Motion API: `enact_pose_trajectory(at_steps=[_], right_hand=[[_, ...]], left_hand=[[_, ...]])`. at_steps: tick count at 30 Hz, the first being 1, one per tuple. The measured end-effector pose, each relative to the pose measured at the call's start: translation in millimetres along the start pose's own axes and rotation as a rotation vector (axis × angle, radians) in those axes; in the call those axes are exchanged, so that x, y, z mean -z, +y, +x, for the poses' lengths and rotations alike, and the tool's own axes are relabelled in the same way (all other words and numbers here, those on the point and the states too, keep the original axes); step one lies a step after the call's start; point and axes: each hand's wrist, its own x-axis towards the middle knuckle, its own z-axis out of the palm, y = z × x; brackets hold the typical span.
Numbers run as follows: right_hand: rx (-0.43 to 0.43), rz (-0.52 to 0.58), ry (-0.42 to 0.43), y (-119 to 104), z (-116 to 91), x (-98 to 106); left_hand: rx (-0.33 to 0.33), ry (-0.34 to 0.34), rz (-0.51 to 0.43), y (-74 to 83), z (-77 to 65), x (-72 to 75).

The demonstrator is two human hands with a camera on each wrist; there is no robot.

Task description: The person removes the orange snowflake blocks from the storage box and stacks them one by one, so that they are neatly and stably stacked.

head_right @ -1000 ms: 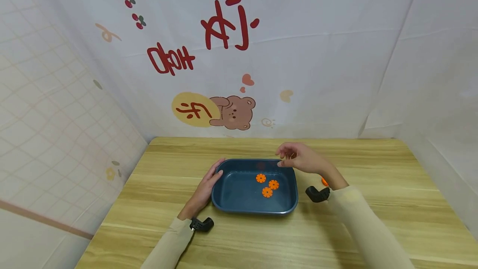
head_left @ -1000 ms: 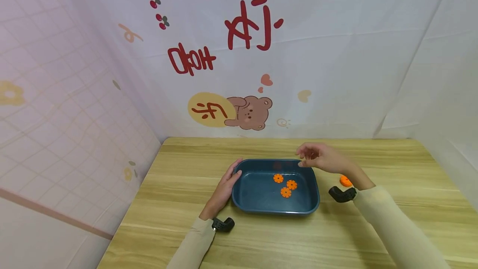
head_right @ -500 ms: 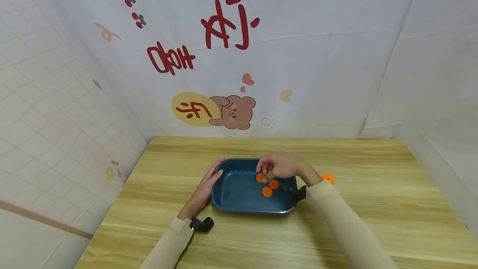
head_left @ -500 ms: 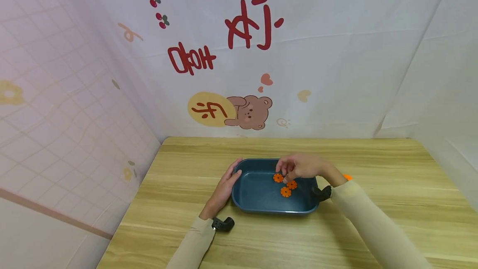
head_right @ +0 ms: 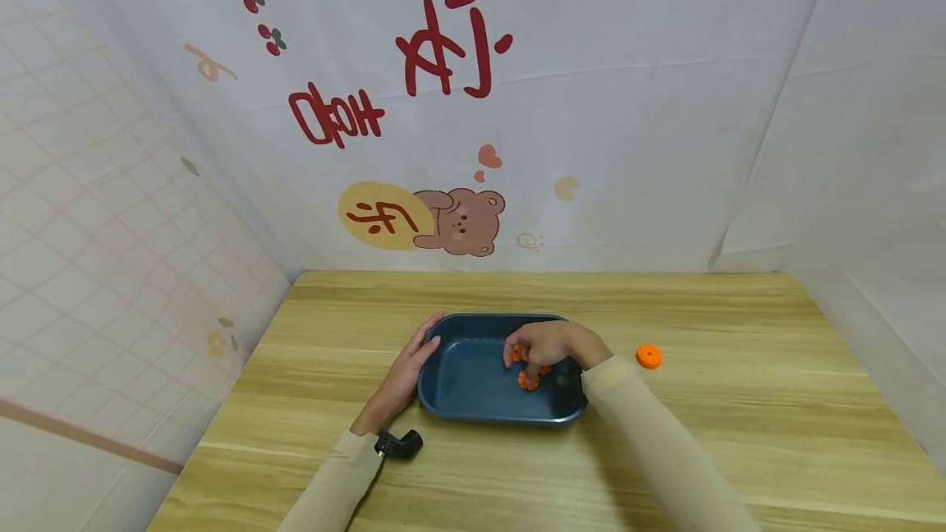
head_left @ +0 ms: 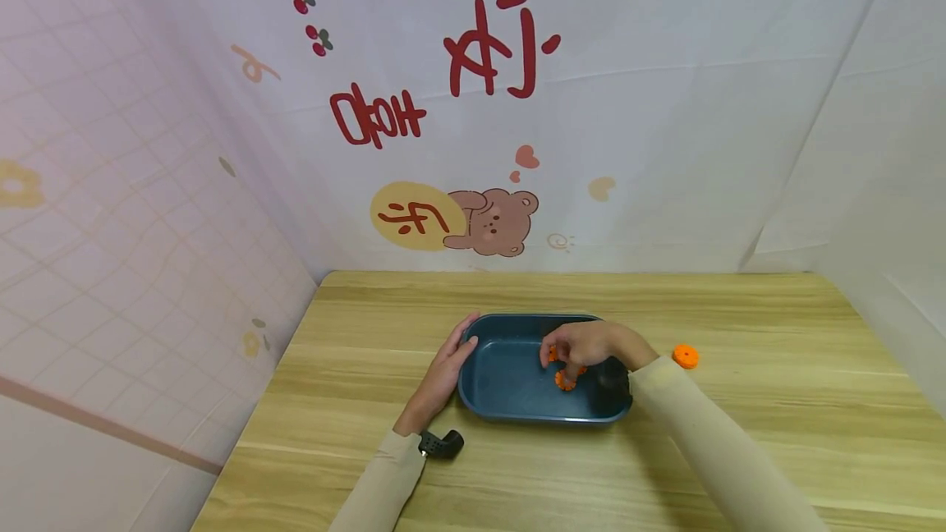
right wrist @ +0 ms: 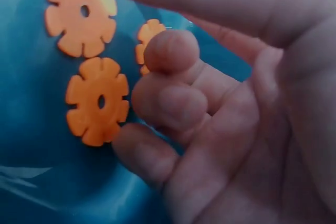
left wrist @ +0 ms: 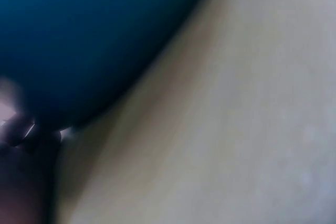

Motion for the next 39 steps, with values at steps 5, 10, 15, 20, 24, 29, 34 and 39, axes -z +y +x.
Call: enact_pose_trajectory(at_steps=[5, 10, 15, 20, 24, 29, 34, 39], right_hand=[[-0.039, -0.020, -0.005, 2.8, 3.0, -2.5], [-0.034, -0.050, 0.007, 5.8, 3.7, -3.7], [-0.011, -0.040, 0.032, 7.3, 3.7, -4.0], [0.028, -0.027, 0.046, 10.2, 5.8, -6.2], [0.051, -0.032, 0.052, 11.3, 7.0, -6.9], [0.037, -0.063, 0.070, 11.8, 8.2, -7.1], [0.013, -0.062, 0.083, 11.4, 8.9, -7.7], [-0.004, -0.051, 0.086, 10.0, 8.8, -8.5]], left_hand=[[-0.004, 0.004, 0.011, 0.5, -0.3, -0.7], [-0.010, 0.004, 0.007, 0.5, 0.3, -0.5], [-0.011, 0.008, 0.017, 0.7, 0.8, -0.7], [-0.010, 0.012, 0.014, -0.3, 1.7, -0.2], [-0.014, 0.014, 0.022, -1.7, 1.7, 0.5], [-0.011, 0.011, 0.018, -3.0, 0.7, 0.7], [-0.008, 0.015, 0.017, -3.1, 0.6, 0.2], [-0.004, 0.016, 0.003, -2.8, 1.4, -0.3]])
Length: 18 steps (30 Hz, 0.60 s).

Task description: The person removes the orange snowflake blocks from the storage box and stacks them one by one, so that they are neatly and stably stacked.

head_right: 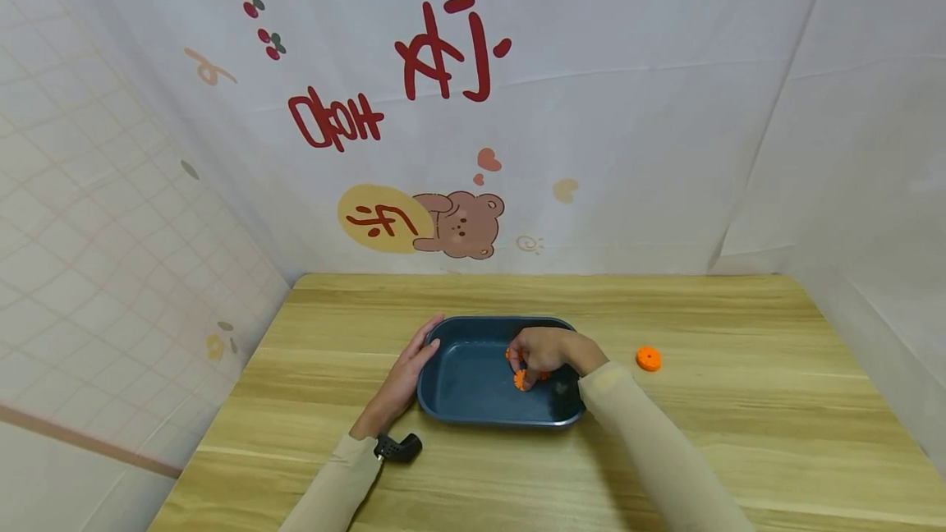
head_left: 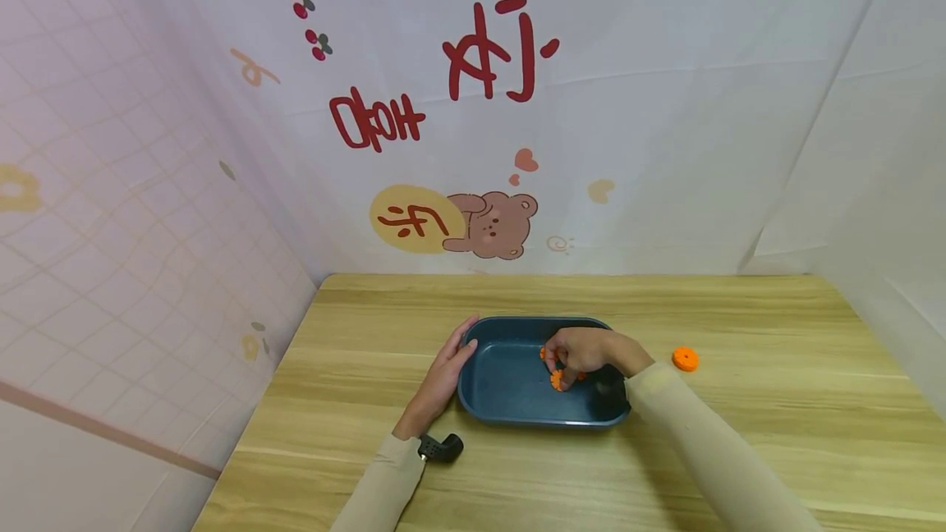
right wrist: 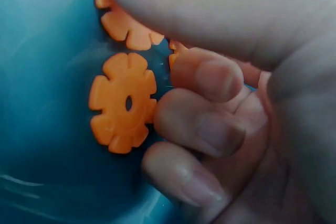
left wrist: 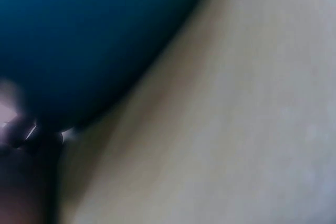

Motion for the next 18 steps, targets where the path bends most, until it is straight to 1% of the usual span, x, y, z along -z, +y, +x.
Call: enact_pose_trajectory(at_steps=[3, 10, 15, 18], right_hand=[[-0.002, 0.002, 0.000, -1.1, -0.2, -0.1], [-0.011, -0.005, -0.008, -4.0, -2.5, 0.9], [-0.020, -0.011, -0.005, -5.2, -4.4, 2.9], [-0.010, -0.004, -0.006, -4.5, -5.2, 4.1]], left_hand=[[0.000, -0.004, -0.009, 1.3, 0.2, -0.1], [0.012, -0.008, 0.014, 7.5, -0.4, 0.5], [0.009, -0.020, 0.022, 7.6, 0.7, 1.9], [0.008, -0.029, 0.026, 7.9, 0.8, 2.2]])
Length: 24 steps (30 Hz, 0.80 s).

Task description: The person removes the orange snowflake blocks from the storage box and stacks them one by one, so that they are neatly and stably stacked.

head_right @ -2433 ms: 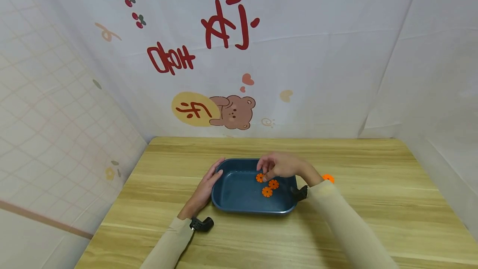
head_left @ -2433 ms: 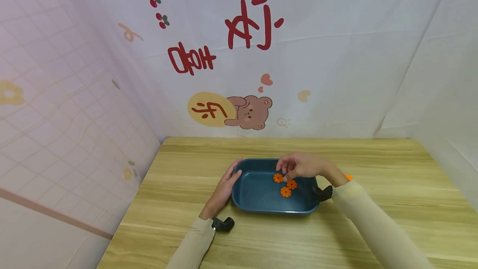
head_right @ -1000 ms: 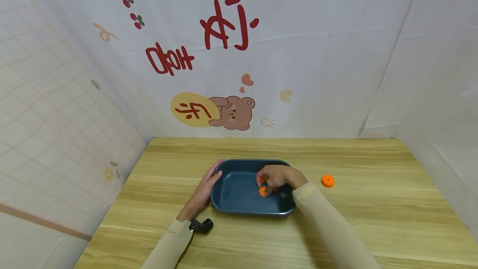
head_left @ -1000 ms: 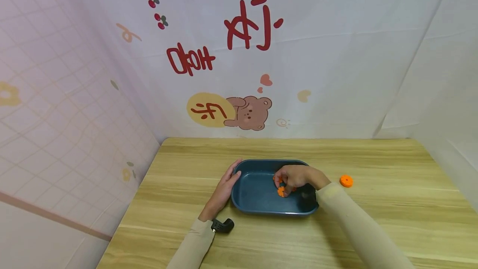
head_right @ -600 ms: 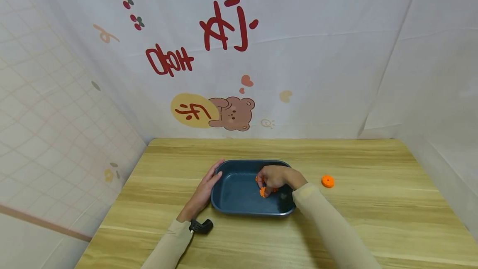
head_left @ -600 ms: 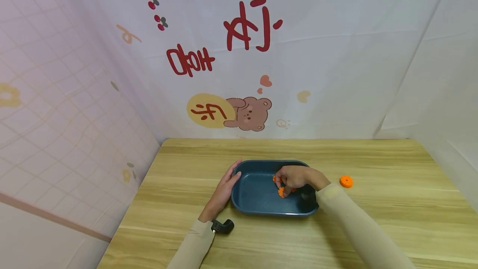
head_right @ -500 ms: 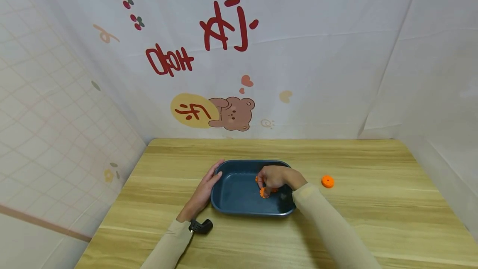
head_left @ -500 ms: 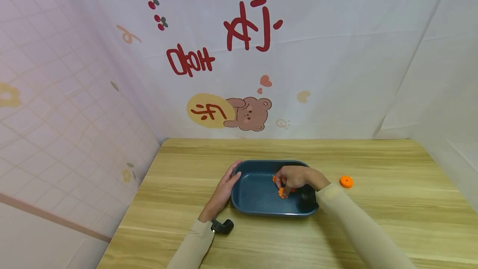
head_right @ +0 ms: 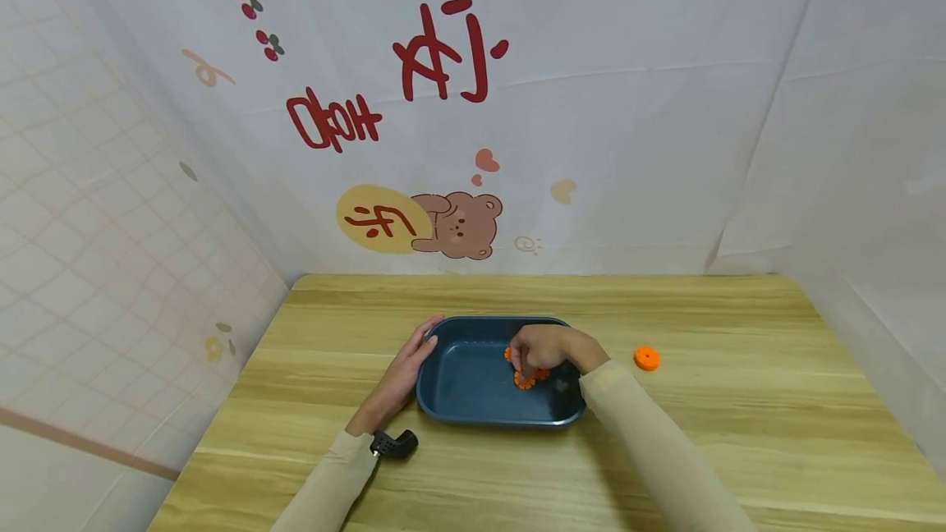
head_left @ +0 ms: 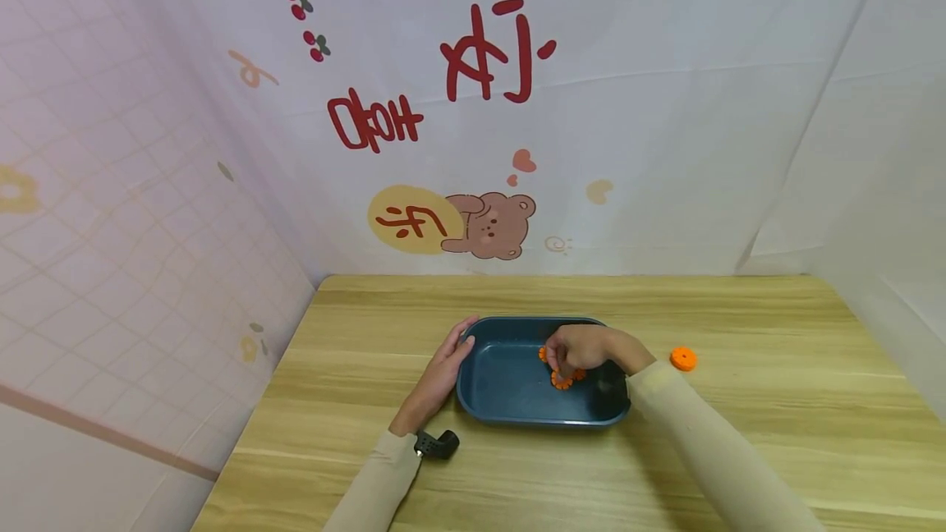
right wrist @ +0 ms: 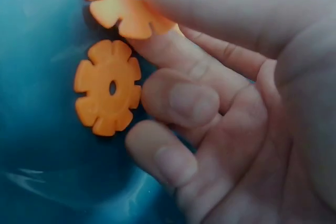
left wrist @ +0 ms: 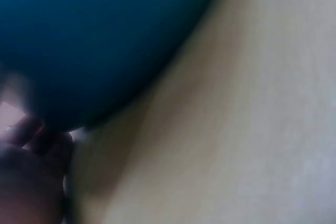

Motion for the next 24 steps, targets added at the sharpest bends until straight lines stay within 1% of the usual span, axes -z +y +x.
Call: enact_pose_trajectory(at_steps=[7, 11, 15, 24], right_hand=[[0.039, 0.011, 0.017, 2.7, 0.2, 3.0], [0.073, 0.044, 0.047, 2.3, -2.1, 5.7], [0.099, 0.095, 0.076, 1.2, -5.6, 8.7], [0.148, 0.221, 0.122, -3.0, -20.6, 16.3]], left_hand=[[0.006, -0.017, 0.004, 0.3, 0.5, 0.4], [0.012, -0.017, 0.030, 0.2, 0.7, 0.5], [0.023, -0.024, 0.045, -0.9, 0.6, 1.4], [0.034, -0.044, 0.017, -3.2, 1.0, 2.2]])
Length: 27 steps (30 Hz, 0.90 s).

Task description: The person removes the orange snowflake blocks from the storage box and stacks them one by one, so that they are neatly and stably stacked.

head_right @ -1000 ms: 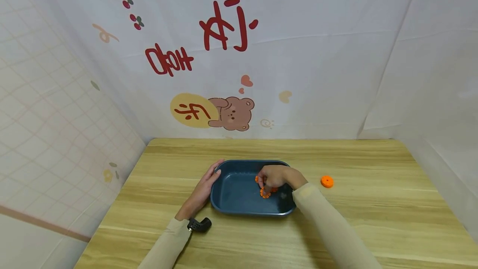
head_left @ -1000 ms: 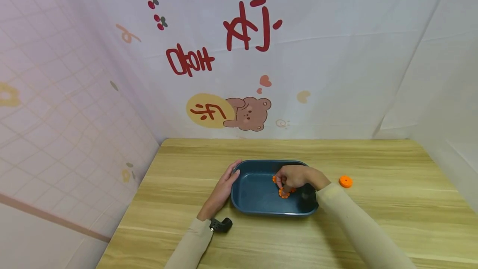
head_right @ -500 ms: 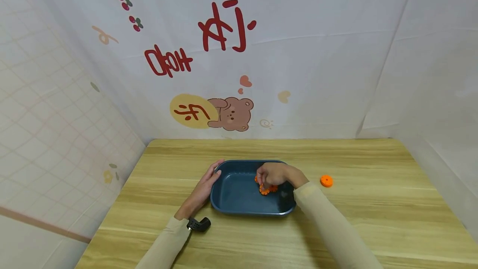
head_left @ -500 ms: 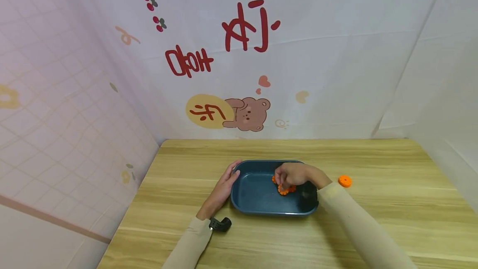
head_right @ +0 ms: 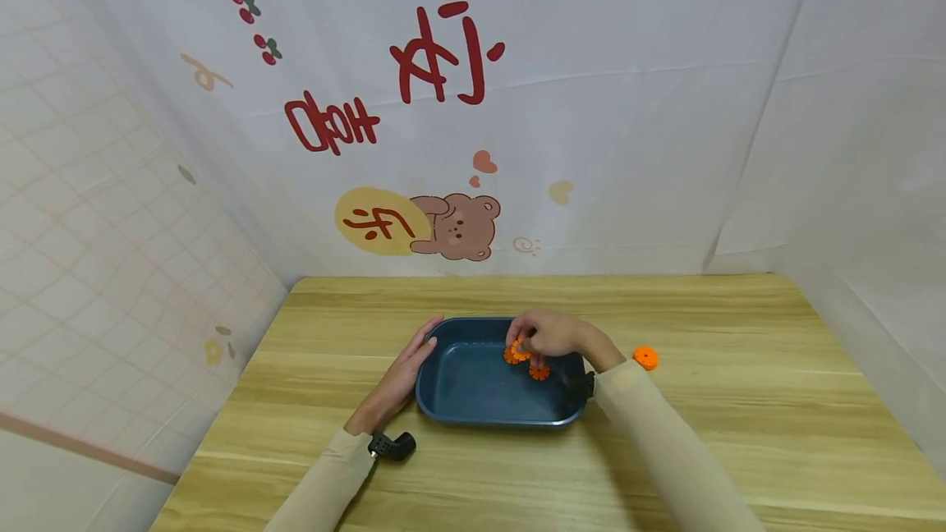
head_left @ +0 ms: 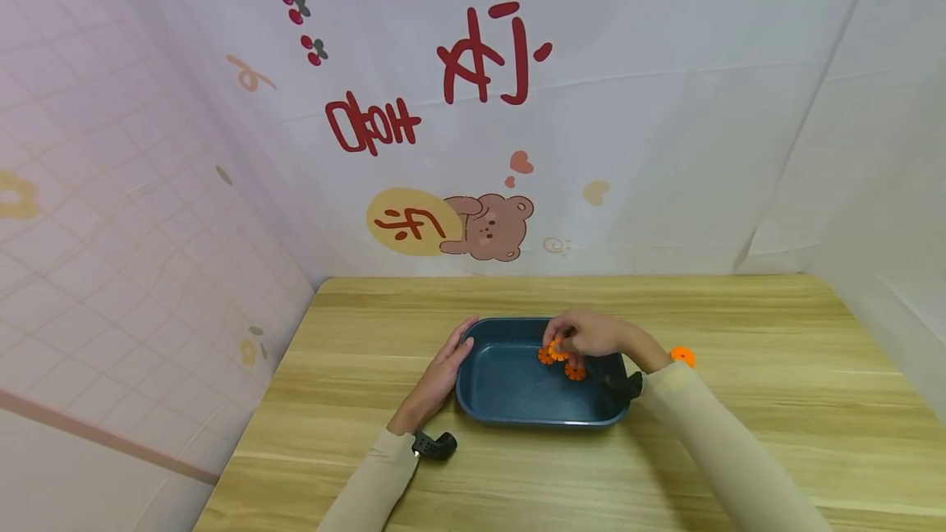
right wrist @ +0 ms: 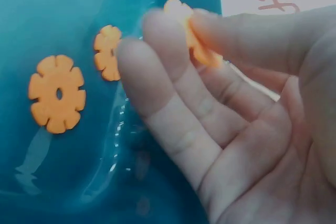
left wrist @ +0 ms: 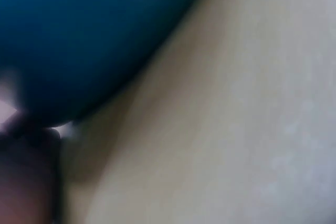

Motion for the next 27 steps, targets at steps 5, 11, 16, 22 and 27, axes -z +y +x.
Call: enact_pose_trajectory(at_steps=[5, 11, 16, 22, 27], right_hand=[[0.040, 0.025, 0.057, 1.8, -8.4, 3.6], [0.101, 0.121, 0.079, 8.3, -20.3, 8.5], [0.117, 0.145, 0.091, 8.7, -29.7, 11.1], [0.111, 0.133, 0.113, 7.0, -37.1, 11.1], [0.120, 0.154, 0.128, 5.7, -42.8, 10.7]], left_hand=[[-0.001, -0.009, -0.018, 0.6, -0.6, 0.4], [-0.005, -0.017, -0.019, 0.0, -1.0, 0.7], [-0.011, -0.015, -0.009, -0.5, -1.0, 0.7], [-0.014, -0.006, 0.010, -0.9, -1.6, 0.4], [-0.010, -0.007, 0.003, -1.6, -2.2, 0.1]])
